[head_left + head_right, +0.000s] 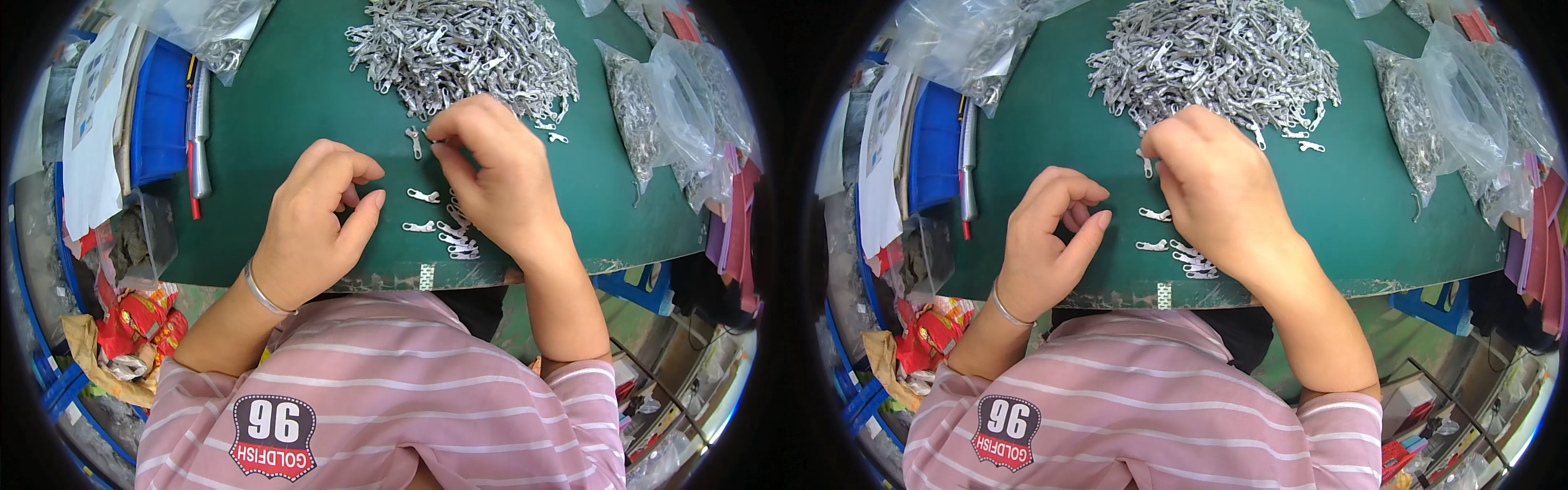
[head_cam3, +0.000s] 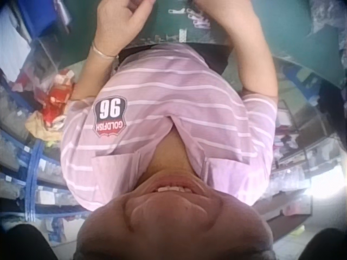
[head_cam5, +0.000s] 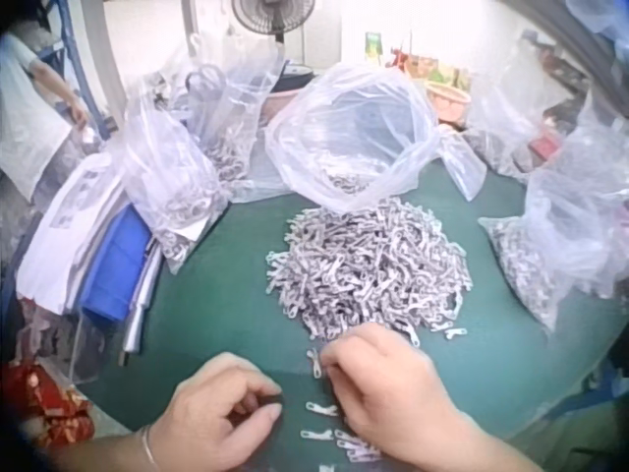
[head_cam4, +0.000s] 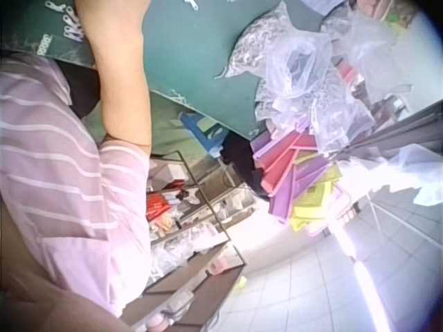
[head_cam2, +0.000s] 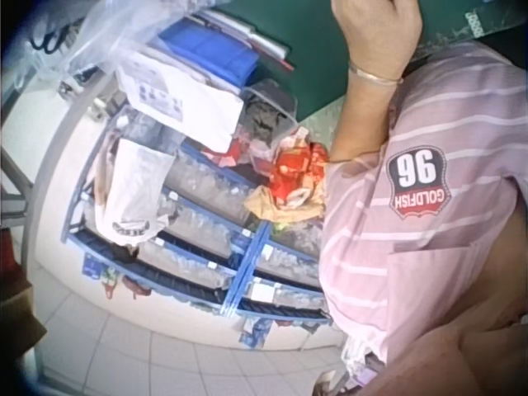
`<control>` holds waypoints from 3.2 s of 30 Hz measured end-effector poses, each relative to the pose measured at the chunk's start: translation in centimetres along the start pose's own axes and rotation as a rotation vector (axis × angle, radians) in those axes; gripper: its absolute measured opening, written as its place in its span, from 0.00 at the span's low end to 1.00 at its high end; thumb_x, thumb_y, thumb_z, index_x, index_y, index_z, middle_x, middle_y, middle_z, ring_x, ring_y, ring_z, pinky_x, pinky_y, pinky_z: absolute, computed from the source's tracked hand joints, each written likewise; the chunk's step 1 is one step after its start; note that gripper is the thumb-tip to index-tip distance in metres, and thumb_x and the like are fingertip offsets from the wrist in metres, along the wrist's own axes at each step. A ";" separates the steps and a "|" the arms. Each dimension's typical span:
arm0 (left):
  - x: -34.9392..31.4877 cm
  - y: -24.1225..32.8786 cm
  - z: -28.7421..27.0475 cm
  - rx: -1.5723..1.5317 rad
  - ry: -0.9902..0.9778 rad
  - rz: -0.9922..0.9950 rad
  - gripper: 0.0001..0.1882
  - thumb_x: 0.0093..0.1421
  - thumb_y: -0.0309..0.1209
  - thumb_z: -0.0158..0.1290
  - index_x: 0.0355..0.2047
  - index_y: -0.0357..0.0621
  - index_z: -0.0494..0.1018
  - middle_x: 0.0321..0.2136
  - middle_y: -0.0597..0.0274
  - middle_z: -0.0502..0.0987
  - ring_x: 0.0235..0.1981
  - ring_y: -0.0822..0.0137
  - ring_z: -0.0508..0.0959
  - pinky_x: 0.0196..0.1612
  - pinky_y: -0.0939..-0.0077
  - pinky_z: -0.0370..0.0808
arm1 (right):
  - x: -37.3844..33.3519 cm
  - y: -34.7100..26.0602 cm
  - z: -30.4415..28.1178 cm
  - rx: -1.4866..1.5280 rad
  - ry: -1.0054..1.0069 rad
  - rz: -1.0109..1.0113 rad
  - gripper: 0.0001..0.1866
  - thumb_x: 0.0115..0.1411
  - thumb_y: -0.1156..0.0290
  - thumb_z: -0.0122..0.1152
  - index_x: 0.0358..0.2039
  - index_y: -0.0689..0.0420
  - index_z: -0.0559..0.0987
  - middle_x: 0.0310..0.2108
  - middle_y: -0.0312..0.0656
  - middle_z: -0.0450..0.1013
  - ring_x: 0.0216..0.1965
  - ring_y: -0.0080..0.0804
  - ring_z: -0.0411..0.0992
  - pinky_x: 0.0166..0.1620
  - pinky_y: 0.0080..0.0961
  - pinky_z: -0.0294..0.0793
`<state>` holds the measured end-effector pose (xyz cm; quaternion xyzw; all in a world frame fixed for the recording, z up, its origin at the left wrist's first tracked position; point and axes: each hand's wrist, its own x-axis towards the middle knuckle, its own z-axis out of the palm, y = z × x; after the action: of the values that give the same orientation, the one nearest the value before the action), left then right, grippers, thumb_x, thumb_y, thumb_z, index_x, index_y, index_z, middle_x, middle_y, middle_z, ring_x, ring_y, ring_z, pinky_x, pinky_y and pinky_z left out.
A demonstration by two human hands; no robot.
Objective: The person sorts metal zipper pulls by hand on a green workstation table, picking them from a large central pile, arranging some in rows, and moving others into plastic bags.
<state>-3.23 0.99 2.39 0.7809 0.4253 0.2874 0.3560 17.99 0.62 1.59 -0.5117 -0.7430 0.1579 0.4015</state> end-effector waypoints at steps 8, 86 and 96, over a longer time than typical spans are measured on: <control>1.8 0.5 1.8 0.100 0.023 0.030 0.14 0.55 0.18 0.59 0.42 0.37 0.75 0.33 0.58 0.72 0.25 0.69 0.72 0.29 0.75 0.71 | -2.4 -1.2 -0.6 0.336 0.111 0.297 0.08 0.52 0.84 0.65 0.34 0.60 0.83 0.32 0.41 0.76 0.31 0.29 0.76 0.32 0.23 0.75; 2.1 -1.3 1.5 0.169 -0.020 0.178 0.09 0.56 0.15 0.58 0.37 0.37 0.78 0.33 0.55 0.74 0.31 0.60 0.75 0.33 0.72 0.73 | -3.3 0.8 -0.8 -0.066 -0.058 -0.061 0.10 0.46 0.82 0.66 0.30 0.56 0.77 0.32 0.38 0.76 0.34 0.38 0.74 0.38 0.33 0.70; 1.6 -1.0 1.0 0.090 -0.006 0.099 0.12 0.56 0.13 0.55 0.40 0.37 0.77 0.35 0.56 0.73 0.29 0.64 0.74 0.31 0.74 0.72 | -3.4 0.2 -0.9 0.024 -0.058 -0.108 0.10 0.47 0.82 0.65 0.30 0.57 0.78 0.31 0.36 0.77 0.36 0.37 0.74 0.38 0.32 0.69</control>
<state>-2.18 2.43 1.25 0.8172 0.3975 0.2828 0.3070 19.33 -2.49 0.57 -0.4609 -0.7790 0.1598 0.3939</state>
